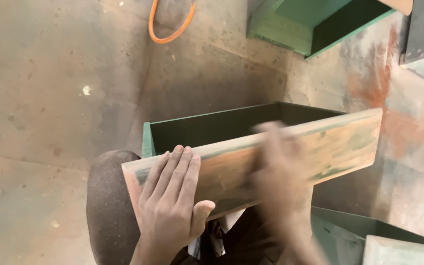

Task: The person sands a rectangular wooden piece by hand using a sanding block. They work on the top surface and edges, flipping the piece to sand different sides. The task is performed while sitting on the floor in a workshop.

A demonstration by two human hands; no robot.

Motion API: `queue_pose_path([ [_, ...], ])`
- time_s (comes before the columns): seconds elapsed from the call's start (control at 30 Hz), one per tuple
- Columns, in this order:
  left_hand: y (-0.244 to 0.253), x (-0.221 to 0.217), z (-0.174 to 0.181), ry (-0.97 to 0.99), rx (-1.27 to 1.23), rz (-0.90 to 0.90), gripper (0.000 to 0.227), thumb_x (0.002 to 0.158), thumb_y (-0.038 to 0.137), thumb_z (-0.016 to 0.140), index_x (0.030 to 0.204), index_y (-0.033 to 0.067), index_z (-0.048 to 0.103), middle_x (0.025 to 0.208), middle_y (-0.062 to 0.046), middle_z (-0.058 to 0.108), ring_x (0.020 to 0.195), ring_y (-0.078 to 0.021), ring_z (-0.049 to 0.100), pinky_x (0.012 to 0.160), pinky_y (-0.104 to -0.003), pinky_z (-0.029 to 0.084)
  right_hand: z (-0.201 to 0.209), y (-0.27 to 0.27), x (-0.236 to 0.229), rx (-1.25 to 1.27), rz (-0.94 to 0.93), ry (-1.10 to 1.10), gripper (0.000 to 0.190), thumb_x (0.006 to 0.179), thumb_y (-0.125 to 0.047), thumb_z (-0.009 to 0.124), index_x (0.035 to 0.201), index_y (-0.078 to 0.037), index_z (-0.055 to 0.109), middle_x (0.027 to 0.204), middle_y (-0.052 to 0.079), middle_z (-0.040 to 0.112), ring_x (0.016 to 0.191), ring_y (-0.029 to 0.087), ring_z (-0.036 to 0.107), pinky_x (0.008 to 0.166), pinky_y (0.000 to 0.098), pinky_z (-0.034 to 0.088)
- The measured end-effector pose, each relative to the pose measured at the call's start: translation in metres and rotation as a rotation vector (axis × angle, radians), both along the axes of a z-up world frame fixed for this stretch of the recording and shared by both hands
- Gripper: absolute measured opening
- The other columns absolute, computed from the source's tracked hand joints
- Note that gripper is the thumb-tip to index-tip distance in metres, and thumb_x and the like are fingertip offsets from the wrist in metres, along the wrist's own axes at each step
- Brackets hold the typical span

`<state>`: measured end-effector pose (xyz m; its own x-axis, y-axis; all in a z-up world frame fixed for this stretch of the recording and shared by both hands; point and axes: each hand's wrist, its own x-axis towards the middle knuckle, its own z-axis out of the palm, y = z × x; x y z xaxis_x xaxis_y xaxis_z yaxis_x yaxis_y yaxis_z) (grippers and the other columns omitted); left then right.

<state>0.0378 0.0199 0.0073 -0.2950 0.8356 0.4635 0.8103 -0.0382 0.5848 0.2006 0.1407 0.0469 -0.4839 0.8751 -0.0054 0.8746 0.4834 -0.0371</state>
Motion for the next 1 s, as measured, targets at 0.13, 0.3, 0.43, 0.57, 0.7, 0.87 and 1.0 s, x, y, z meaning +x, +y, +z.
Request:
queue_pose_path([
  [0.13,-0.002,-0.002,0.001,-0.046,0.012,-0.046,0.066,0.111,0.044,0.031,0.126,-0.0105,0.064,0.129,-0.026,0.068,0.129,-0.0413,0.063,0.115,-0.053,0.045,-0.023,-0.030,-0.020,0.129,0.266,0.209,0.071,0.067,0.004,0.071,0.134,-0.017,0.065,0.137,0.005,0.068,0.121,0.031,0.060,0.104,0.0422,0.043],
  [0.3,-0.002,-0.005,0.001,-0.072,-0.002,-0.061,0.063,0.112,0.041,0.032,0.127,-0.0101,0.064,0.130,-0.026,0.068,0.131,-0.0412,0.063,0.115,-0.053,0.046,-0.002,0.051,0.054,0.225,0.115,0.047,0.060,0.081,0.000,0.069,0.138,-0.015,0.064,0.137,0.006,0.066,0.121,0.029,0.060,0.109,0.0459,0.042],
  [0.43,-0.001,-0.005,0.001,-0.115,0.015,-0.065,0.064,0.112,0.043,0.031,0.132,-0.0099,0.061,0.134,-0.027,0.066,0.133,-0.0424,0.062,0.116,-0.053,0.046,-0.002,0.046,0.031,0.254,0.043,0.051,0.053,0.077,0.005,0.060,0.127,-0.011,0.067,0.116,0.008,0.068,0.109,0.028,0.060,0.097,0.0425,0.048],
  [0.57,-0.003,-0.004,-0.008,-0.281,0.164,-0.035,0.069,0.114,0.051,0.027,0.139,-0.0079,0.054,0.140,-0.026,0.062,0.138,-0.0417,0.060,0.122,-0.051,0.046,-0.026,-0.041,-0.064,0.086,0.227,0.352,0.046,0.080,-0.008,0.068,0.125,-0.015,0.064,0.127,0.003,0.065,0.119,0.027,0.060,0.091,0.0510,0.041],
  [0.7,-0.012,-0.011,-0.015,-0.322,0.278,0.021,0.072,0.117,0.053,0.022,0.147,-0.0074,0.047,0.146,-0.026,0.057,0.143,-0.0412,0.057,0.122,-0.050,0.045,-0.027,-0.045,-0.052,0.051,0.381,0.121,0.072,0.071,-0.004,0.065,0.141,-0.019,0.058,0.148,0.002,0.058,0.133,0.034,0.053,0.098,0.0534,0.040],
  [0.87,-0.005,-0.011,-0.021,-0.101,0.007,0.020,0.069,0.113,0.048,0.023,0.140,-0.0065,0.054,0.143,-0.025,0.060,0.138,-0.0390,0.058,0.123,-0.057,0.039,-0.019,0.076,0.083,0.055,0.093,0.070,0.063,0.076,-0.006,0.070,0.137,-0.022,0.061,0.133,0.005,0.068,0.122,0.037,0.059,0.093,0.0536,0.045],
  [1.0,-0.002,-0.004,-0.006,0.053,-0.096,-0.007,0.068,0.106,0.052,0.032,0.135,-0.0038,0.060,0.137,-0.020,0.063,0.135,-0.0363,0.058,0.120,-0.052,0.037,0.001,0.109,0.111,0.357,0.063,-0.204,0.060,0.072,-0.011,0.080,0.129,-0.022,0.067,0.120,0.007,0.077,0.120,0.044,0.060,0.089,0.0595,0.042],
])
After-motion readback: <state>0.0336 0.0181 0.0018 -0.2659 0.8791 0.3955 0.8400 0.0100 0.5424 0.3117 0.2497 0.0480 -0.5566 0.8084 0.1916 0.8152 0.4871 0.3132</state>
